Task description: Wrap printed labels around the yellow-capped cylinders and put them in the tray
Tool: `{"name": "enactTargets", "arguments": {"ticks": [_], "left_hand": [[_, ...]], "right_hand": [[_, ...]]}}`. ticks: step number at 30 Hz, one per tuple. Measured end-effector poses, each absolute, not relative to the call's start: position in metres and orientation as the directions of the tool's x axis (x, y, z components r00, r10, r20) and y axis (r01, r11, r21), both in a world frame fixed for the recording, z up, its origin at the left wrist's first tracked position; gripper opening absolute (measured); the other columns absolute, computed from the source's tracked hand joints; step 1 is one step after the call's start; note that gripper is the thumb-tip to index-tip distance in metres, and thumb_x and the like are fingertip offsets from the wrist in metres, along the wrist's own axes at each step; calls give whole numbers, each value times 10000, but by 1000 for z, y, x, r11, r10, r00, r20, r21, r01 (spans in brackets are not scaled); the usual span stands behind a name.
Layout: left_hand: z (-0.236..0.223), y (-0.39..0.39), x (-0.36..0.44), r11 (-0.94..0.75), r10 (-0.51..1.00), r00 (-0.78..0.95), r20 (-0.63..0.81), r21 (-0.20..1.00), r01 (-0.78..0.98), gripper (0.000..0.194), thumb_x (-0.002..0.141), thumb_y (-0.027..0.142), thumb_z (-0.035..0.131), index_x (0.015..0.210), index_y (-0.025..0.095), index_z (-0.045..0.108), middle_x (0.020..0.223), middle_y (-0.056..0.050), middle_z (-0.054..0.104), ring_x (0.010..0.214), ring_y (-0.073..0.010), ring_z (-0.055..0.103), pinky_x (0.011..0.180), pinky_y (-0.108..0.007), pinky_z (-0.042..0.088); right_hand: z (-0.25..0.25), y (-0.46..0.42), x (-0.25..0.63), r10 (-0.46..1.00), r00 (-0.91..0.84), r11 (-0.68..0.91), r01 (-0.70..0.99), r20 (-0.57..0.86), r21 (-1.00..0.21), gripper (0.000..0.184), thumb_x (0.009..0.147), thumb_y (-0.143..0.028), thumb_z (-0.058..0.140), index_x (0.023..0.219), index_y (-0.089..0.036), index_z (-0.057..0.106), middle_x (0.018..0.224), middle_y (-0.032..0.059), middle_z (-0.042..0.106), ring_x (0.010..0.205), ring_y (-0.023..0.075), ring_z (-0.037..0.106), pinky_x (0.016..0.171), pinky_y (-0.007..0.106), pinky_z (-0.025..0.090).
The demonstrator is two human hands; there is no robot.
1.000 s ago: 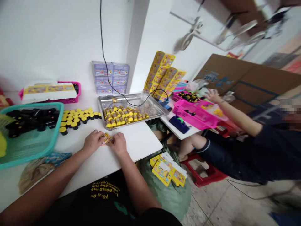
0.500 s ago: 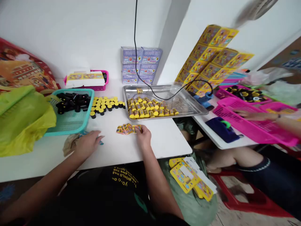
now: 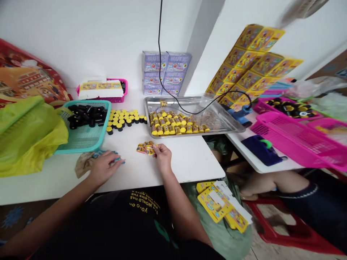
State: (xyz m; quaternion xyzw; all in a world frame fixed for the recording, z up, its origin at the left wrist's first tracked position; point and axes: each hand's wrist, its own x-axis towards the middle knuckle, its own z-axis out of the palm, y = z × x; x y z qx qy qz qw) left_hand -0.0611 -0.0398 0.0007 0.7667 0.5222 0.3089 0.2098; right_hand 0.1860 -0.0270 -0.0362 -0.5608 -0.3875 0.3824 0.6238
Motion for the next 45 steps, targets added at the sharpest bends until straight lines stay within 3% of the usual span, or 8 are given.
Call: {"name": "enactTargets", "arguments": {"ticks": [4, 7, 11, 18, 25, 32, 38, 45], "left_hand": [[10, -24, -7, -65, 940, 338, -35, 957, 281, 275, 784, 405, 633, 919, 181, 719, 790, -55, 655, 686, -173, 600, 589, -269, 409], [7, -11, 13, 155, 908, 382, -174, 985, 82, 295, 765, 440, 637, 744, 150, 689, 655, -46, 626, 594, -158, 588, 480, -244, 339], [0, -6, 14, 190, 937, 304, -173, 981, -27, 336, 672, 443, 733, 580, 149, 597, 554, -27, 588, 497, -125, 546, 449, -234, 309], [-1, -6, 12, 231, 939, 269, -214, 973, -30, 392, 587, 467, 782, 537, 152, 555, 461, 9, 539, 417, -84, 463, 409, -213, 280], [-8, 0, 9, 247, 930, 292, -223, 968, -49, 371, 680, 492, 701, 657, 125, 653, 502, -24, 579, 445, -102, 512, 393, -208, 301], [-8, 1, -2, 253, 938, 252, -240, 967, -20, 339, 600, 423, 775, 574, 133, 602, 465, -8, 567, 379, -61, 424, 377, -197, 248], [-9, 2, -22, 198, 939, 282, -198, 980, 27, 354, 626, 418, 764, 596, 160, 523, 455, 9, 567, 339, -59, 393, 363, -195, 250], [-17, 8, -41, -166, 981, 135, 138, 959, 228, 364, 653, 321, 773, 544, 174, 458, 521, 50, 472, 487, -80, 442, 476, -226, 355]], "right_hand": [[-26, -35, 158, 928, 364, 129, -106, 83, -986, 347, 729, -518, 679, 640, -202, 565, 533, -40, 542, 439, 104, 436, 443, 246, 356], [-22, -39, 148, 940, 325, 131, -69, 101, -989, 336, 773, -523, 644, 694, -198, 617, 596, -23, 576, 472, 113, 466, 459, 251, 381], [-25, -39, 151, 946, 297, 141, -30, 126, -990, 320, 803, -517, 622, 770, -201, 659, 655, -11, 583, 513, 119, 478, 467, 249, 379], [-34, -37, 156, 959, 265, 112, -36, 99, -993, 329, 745, -496, 700, 682, -187, 604, 538, -32, 539, 480, 108, 433, 481, 246, 348], [-33, -19, 179, 920, 388, -22, 201, 59, -979, 392, 727, -574, 620, 742, -184, 642, 610, 7, 612, 537, 151, 507, 532, 278, 410], [-33, -9, 196, 884, 348, -135, 829, 312, -543, 344, 760, -454, 598, 916, -166, 706, 879, 106, 647, 814, 237, 583, 728, 341, 452], [-9, -4, 175, 837, 192, 146, 825, 513, -546, 310, 869, -433, 526, 888, -167, 685, 771, 50, 609, 660, 173, 568, 685, 310, 459], [17, 89, 92, 943, -136, 260, 870, 304, -419, 181, 827, -302, 617, 956, -181, 654, 923, 70, 649, 799, 197, 610, 703, 291, 445]]}}
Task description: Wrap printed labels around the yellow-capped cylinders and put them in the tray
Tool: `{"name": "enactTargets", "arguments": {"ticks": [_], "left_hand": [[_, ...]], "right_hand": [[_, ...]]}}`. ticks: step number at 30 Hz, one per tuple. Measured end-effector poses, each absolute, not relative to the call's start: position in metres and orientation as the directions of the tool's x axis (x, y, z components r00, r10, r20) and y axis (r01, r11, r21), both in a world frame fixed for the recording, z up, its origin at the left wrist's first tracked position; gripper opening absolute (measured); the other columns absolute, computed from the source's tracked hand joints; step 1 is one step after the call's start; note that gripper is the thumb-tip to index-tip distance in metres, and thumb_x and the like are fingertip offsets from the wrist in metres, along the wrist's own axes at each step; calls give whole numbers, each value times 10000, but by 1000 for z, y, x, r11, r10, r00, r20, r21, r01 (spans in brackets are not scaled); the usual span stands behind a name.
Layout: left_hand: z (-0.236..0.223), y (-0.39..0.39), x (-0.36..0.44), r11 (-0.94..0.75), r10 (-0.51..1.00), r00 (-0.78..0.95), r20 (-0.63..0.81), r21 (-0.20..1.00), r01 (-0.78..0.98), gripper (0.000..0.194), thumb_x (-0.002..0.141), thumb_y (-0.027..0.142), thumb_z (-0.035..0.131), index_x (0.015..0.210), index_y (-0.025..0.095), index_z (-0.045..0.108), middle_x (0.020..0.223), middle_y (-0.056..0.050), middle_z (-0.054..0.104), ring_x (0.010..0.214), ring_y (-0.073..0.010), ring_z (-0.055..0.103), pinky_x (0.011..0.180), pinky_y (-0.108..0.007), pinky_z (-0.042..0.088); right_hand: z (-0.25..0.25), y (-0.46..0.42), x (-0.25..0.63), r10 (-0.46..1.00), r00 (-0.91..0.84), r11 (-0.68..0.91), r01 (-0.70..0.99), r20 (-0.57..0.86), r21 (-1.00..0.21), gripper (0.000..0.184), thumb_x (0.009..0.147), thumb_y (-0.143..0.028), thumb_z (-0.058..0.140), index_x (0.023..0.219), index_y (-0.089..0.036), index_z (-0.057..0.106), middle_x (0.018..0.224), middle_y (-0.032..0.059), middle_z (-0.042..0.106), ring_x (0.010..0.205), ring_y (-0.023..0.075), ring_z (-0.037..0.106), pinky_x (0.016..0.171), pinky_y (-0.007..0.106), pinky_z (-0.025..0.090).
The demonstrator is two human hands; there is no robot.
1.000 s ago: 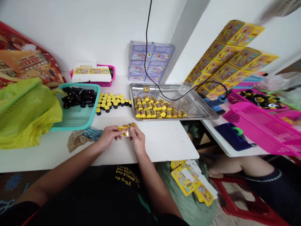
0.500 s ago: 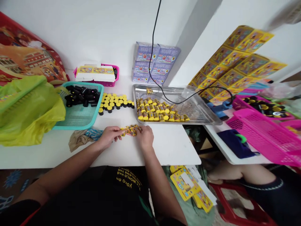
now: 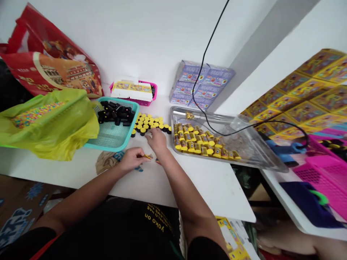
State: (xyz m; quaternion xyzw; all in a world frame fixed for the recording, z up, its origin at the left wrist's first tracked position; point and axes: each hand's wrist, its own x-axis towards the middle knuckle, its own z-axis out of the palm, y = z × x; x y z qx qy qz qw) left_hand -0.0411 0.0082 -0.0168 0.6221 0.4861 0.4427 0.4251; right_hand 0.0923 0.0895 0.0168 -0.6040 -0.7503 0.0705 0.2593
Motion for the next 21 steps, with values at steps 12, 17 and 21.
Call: {"name": "enactTargets", "arguments": {"ticks": [12, 17, 21], "left_hand": [[-22, 16, -53, -342, 940, 151, 307, 863, 373, 381, 654, 329, 780, 514, 184, 456, 544, 37, 440, 520, -95, 391, 509, -271, 372], [-22, 11, -51, -212, 976, 105, 191, 942, 260, 374, 669, 384, 763, 558, 177, 472, 532, 44, 460, 467, -73, 412, 443, -236, 343], [-19, 6, -50, -152, 981, 148, 125, 969, 195, 376, 658, 390, 774, 578, 175, 476, 526, 43, 485, 447, -66, 440, 425, -215, 358]], "right_hand": [[-5, 126, 50, 960, -144, 210, 938, 240, -275, 178, 854, -291, 526, 987, -190, 589, 1015, 104, 622, 831, 227, 611, 668, 305, 438], [5, 113, 77, 949, 55, 184, 702, 310, -688, 136, 721, -303, 618, 766, -199, 543, 743, 20, 622, 653, 172, 589, 587, 270, 431], [22, 72, 120, 988, 19, 152, 152, 156, -977, 234, 700, -392, 657, 702, -216, 503, 479, -60, 514, 390, 116, 476, 407, 230, 336]]}}
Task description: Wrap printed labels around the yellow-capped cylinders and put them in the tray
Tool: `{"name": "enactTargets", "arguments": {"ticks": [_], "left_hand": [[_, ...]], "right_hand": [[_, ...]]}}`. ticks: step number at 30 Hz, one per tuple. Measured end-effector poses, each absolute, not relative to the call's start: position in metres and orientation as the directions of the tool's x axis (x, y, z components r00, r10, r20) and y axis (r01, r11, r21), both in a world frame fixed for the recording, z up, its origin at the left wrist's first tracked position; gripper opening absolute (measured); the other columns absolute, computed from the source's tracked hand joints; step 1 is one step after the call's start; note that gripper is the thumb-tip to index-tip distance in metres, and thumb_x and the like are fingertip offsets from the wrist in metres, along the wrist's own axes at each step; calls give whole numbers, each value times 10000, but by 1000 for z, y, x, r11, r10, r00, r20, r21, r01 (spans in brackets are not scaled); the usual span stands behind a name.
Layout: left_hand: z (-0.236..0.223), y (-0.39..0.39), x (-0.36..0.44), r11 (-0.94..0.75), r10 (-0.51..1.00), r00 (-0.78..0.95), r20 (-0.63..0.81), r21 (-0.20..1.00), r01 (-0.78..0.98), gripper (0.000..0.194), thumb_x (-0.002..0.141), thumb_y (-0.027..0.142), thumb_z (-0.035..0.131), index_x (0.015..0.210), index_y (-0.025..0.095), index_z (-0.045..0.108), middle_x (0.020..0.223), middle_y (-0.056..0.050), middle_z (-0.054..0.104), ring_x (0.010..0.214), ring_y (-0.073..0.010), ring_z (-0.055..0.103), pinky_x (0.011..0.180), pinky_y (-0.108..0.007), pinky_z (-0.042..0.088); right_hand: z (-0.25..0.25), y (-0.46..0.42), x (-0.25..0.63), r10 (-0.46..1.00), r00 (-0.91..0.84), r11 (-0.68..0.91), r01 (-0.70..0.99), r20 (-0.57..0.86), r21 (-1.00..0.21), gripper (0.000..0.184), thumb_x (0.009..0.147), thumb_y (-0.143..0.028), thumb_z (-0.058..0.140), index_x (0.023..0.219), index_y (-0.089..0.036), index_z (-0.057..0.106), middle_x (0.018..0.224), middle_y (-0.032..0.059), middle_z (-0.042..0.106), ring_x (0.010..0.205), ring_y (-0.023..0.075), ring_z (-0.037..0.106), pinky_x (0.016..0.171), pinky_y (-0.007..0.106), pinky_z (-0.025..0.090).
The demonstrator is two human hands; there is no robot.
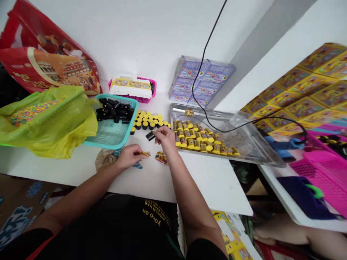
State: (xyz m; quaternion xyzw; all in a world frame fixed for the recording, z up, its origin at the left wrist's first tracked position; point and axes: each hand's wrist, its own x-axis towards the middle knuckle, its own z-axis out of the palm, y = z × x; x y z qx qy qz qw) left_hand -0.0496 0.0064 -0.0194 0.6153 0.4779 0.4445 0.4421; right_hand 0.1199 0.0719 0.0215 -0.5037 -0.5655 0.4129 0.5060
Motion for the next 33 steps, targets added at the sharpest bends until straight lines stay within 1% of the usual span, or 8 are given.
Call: {"name": "enactTargets", "arguments": {"ticks": [2, 4, 8, 13, 19, 22, 26, 33], "left_hand": [[-18, 4, -48, -123, 982, 165, 95, 979, 164, 374, 655, 397, 778, 587, 173, 486, 526, 37, 505, 452, -69, 467, 431, -209, 389], [-17, 1, -46, -91, 981, 182, 65, 987, 133, 367, 648, 400, 783, 600, 169, 502, 536, 28, 536, 458, -75, 497, 437, -207, 421], [-15, -2, -43, -33, 976, 215, 17, 997, 71, 336, 636, 367, 790, 623, 159, 527, 547, 15, 586, 459, -81, 529, 437, -205, 449], [-14, 0, -43, -9, 976, 216, 11, 1000, -10, 308, 596, 325, 807, 653, 148, 561, 584, 19, 602, 500, -80, 549, 478, -212, 484], [-9, 1, -45, 52, 961, 273, -47, 999, -13, 307, 603, 327, 795, 813, 138, 675, 631, -9, 644, 533, -102, 566, 456, -211, 459], [-7, 0, -46, 67, 953, 298, -60, 998, -11, 286, 618, 353, 791, 776, 139, 686, 604, -11, 634, 517, -96, 541, 462, -211, 429], [-7, 0, -47, 71, 948, 315, -41, 994, -85, 300, 588, 334, 816, 783, 144, 690, 713, -25, 664, 618, -107, 582, 589, -235, 465], [-10, -2, -42, 185, 933, 346, -96, 955, -233, 288, 595, 320, 801, 737, 144, 624, 706, -17, 648, 648, -115, 580, 643, -260, 470]], "right_hand": [[27, 48, 135, 992, -50, 113, -3, 113, -994, 240, 668, -378, 693, 693, -215, 518, 461, -63, 521, 358, 107, 463, 380, 226, 329], [28, 28, 141, 993, -85, 82, -42, 86, -996, 240, 648, -360, 720, 681, -212, 534, 463, -61, 534, 347, 98, 459, 364, 220, 327], [27, 11, 139, 993, -90, 73, 17, 71, -997, 289, 635, -355, 767, 652, -208, 519, 470, -69, 531, 343, 75, 435, 334, 196, 304], [24, 10, 135, 994, -94, 52, -11, 53, -999, 319, 626, -369, 778, 649, -203, 506, 463, -80, 507, 342, 66, 429, 332, 186, 310], [19, 8, 129, 997, -31, 69, -1, 69, -998, 320, 620, -366, 780, 649, -200, 507, 495, -74, 518, 365, 60, 422, 363, 195, 329], [18, 6, 125, 995, -11, 99, 48, 99, -994, 330, 621, -391, 777, 653, -203, 508, 525, -65, 524, 396, 65, 424, 383, 205, 347], [17, 3, 125, 991, -8, 132, 92, 131, -987, 317, 659, -409, 759, 681, -211, 512, 542, -58, 525, 417, 74, 426, 394, 213, 346], [9, -5, 123, 988, -94, 134, 147, 121, -980, 294, 657, -408, 765, 685, -213, 546, 579, -57, 524, 444, 85, 449, 418, 227, 380]]}}
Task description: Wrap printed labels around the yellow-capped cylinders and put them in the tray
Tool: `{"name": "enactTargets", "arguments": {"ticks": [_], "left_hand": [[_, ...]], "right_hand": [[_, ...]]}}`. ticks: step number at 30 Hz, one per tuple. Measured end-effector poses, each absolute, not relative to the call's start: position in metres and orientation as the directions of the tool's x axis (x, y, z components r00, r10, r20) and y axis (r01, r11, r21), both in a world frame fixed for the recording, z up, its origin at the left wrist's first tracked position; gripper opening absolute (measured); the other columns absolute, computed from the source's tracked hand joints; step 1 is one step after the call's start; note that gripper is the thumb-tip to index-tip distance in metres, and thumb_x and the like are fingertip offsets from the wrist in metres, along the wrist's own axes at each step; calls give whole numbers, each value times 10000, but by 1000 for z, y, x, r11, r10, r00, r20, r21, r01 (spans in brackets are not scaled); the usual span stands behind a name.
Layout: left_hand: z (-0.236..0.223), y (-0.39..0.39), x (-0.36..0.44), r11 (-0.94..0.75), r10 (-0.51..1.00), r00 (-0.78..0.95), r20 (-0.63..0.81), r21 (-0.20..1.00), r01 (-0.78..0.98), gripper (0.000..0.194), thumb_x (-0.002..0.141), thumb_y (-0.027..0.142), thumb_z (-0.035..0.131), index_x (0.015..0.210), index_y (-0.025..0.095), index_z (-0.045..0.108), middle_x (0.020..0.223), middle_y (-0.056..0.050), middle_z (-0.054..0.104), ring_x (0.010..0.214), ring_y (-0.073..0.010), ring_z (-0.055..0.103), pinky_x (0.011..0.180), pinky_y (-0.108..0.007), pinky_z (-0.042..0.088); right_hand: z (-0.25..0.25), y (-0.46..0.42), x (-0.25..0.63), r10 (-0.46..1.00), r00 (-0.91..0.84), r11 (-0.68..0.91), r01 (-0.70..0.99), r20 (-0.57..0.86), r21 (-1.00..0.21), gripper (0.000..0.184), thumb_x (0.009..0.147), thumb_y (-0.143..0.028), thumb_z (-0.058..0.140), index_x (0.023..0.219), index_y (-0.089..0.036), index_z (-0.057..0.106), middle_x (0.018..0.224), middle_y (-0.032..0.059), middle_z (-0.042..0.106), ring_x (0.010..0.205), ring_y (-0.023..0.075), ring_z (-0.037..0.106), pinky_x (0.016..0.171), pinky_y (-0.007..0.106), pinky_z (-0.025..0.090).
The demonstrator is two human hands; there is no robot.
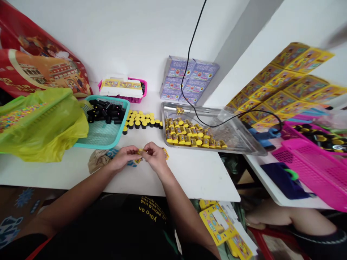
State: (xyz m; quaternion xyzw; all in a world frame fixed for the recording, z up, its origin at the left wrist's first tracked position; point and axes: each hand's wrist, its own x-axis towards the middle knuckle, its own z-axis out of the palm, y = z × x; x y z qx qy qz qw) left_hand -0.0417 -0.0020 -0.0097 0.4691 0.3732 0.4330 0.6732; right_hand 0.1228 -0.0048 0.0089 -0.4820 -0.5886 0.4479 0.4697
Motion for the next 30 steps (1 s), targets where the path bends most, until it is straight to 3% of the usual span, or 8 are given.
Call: {"name": "enactTargets", "arguments": {"ticks": [10, 15, 18, 25, 30], "left_hand": [[-11, -4, -40, 161, 947, 308, -91, 965, -207, 273, 599, 298, 780, 700, 153, 572, 653, -2, 630, 592, -105, 568, 594, -250, 451], [-19, -5, -38, 11, 978, 209, 12, 994, -107, 282, 601, 309, 782, 714, 160, 570, 633, 42, 555, 570, -69, 485, 550, -208, 401], [-20, -6, -37, -35, 980, 194, 51, 996, -87, 260, 614, 299, 776, 708, 159, 577, 619, 47, 544, 564, -66, 478, 543, -205, 395], [-10, -8, -37, 242, 944, 289, -161, 931, -273, 249, 573, 256, 786, 671, 140, 588, 593, 0, 627, 527, -108, 570, 538, -248, 450], [-7, -7, -39, 344, 911, 359, -204, 856, -387, 288, 546, 254, 816, 682, 134, 592, 646, -18, 656, 545, -123, 607, 542, -250, 463]], "right_hand": [[6, -9, 116, 998, 10, 56, 43, 57, -997, 279, 638, -400, 761, 660, -211, 556, 562, -52, 550, 446, 92, 480, 456, 243, 428], [6, -8, 114, 997, -8, 72, 148, 72, -986, 258, 629, -385, 769, 735, -193, 633, 622, -14, 620, 535, 118, 535, 513, 248, 448], [4, -8, 114, 998, 3, 68, 122, 69, -990, 235, 642, -382, 765, 741, -187, 680, 668, 10, 663, 591, 137, 574, 569, 265, 474], [0, -11, 108, 997, 68, 38, -3, 38, -999, 203, 638, -362, 776, 699, -192, 684, 574, -22, 608, 500, 107, 497, 503, 255, 433], [5, -11, 119, 993, -41, 113, -21, 114, -993, 212, 663, -365, 775, 791, -213, 702, 687, -10, 657, 590, 132, 574, 591, 282, 491]]}}
